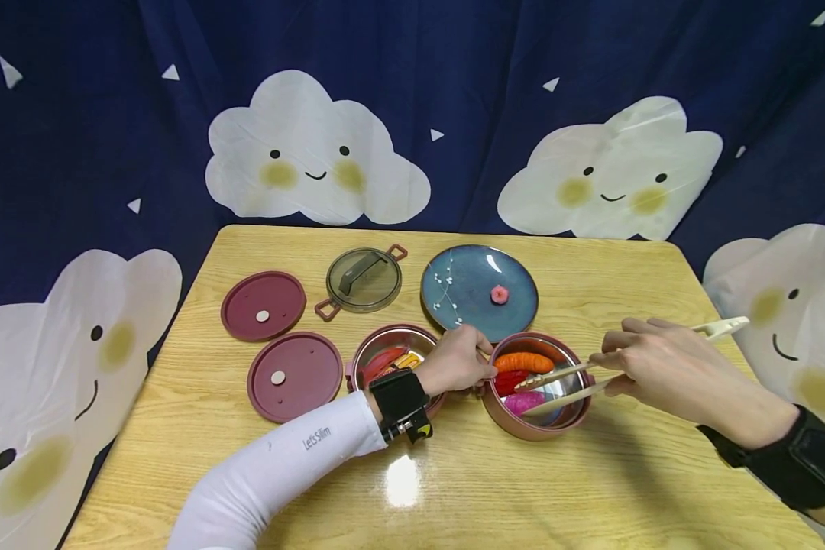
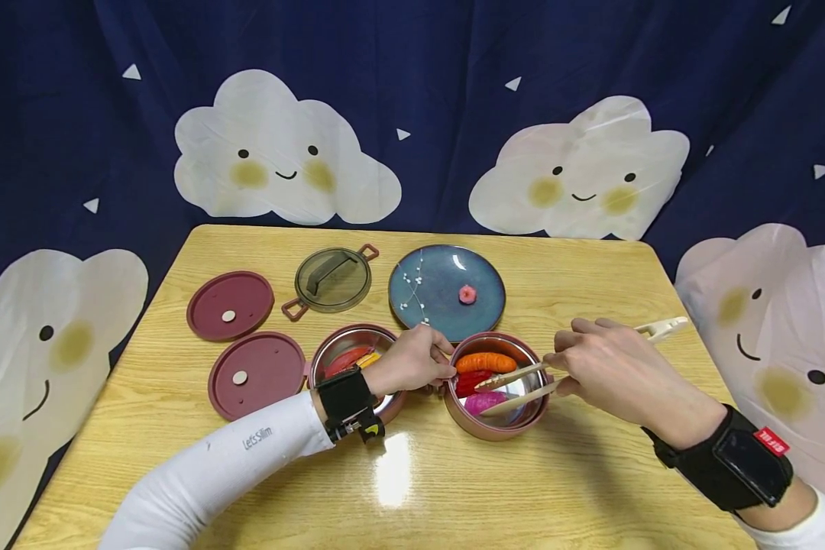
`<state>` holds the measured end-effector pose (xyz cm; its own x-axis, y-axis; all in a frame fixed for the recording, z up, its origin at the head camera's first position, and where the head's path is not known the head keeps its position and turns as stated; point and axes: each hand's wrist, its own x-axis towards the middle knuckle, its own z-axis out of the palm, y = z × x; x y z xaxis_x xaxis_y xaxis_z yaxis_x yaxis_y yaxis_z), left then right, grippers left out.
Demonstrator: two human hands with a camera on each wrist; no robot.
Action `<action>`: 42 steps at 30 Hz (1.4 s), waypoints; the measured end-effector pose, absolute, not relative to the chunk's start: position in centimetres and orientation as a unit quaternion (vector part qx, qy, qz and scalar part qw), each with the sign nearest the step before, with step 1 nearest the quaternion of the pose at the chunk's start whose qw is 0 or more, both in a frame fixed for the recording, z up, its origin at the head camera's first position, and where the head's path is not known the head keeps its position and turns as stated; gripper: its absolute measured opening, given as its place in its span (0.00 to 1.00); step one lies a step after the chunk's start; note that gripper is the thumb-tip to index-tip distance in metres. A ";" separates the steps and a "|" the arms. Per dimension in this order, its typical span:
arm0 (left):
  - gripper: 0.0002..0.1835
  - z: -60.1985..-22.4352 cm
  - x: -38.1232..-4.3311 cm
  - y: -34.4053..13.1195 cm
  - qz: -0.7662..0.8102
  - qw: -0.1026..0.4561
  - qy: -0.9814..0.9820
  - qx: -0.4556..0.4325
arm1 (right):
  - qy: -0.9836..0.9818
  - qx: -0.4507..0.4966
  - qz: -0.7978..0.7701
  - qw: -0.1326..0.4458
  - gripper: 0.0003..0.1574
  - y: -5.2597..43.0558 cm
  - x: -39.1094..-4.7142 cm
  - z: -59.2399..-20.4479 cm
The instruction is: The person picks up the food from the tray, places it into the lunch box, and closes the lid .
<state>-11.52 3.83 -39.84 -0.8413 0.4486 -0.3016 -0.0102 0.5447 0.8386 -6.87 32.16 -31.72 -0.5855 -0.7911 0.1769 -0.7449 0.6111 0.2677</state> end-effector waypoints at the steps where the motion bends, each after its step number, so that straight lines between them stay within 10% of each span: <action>1: 0.16 -39.8 -11.5 3.8 0.461 0.250 0.842 0.130 | -0.888 0.432 -0.084 0.137 0.26 32.2 -6.9 -31.6; 16: 0.15 -39.8 -11.6 3.9 0.446 0.242 0.851 0.136 | -0.884 0.423 -0.091 0.176 0.25 32.8 -7.1 -28.8; 21: 0.16 -39.7 -11.5 3.9 0.443 0.245 0.852 0.133 | -0.885 0.413 -0.094 0.190 0.50 33.0 -7.5 -27.9; 27: 0.15 -39.7 -11.5 3.9 0.441 0.237 0.855 0.133 | -0.894 0.395 -0.100 0.187 0.54 33.3 -8.2 -26.7; 33: 0.15 -39.9 -11.5 3.9 0.438 0.234 0.857 0.136 | -0.913 0.360 -0.130 0.144 0.26 33.2 -8.8 -25.6; 42: 0.16 -39.9 -11.5 3.9 0.440 0.233 0.856 0.140 | -0.915 0.360 -0.115 0.141 0.24 33.2 -10.8 -25.3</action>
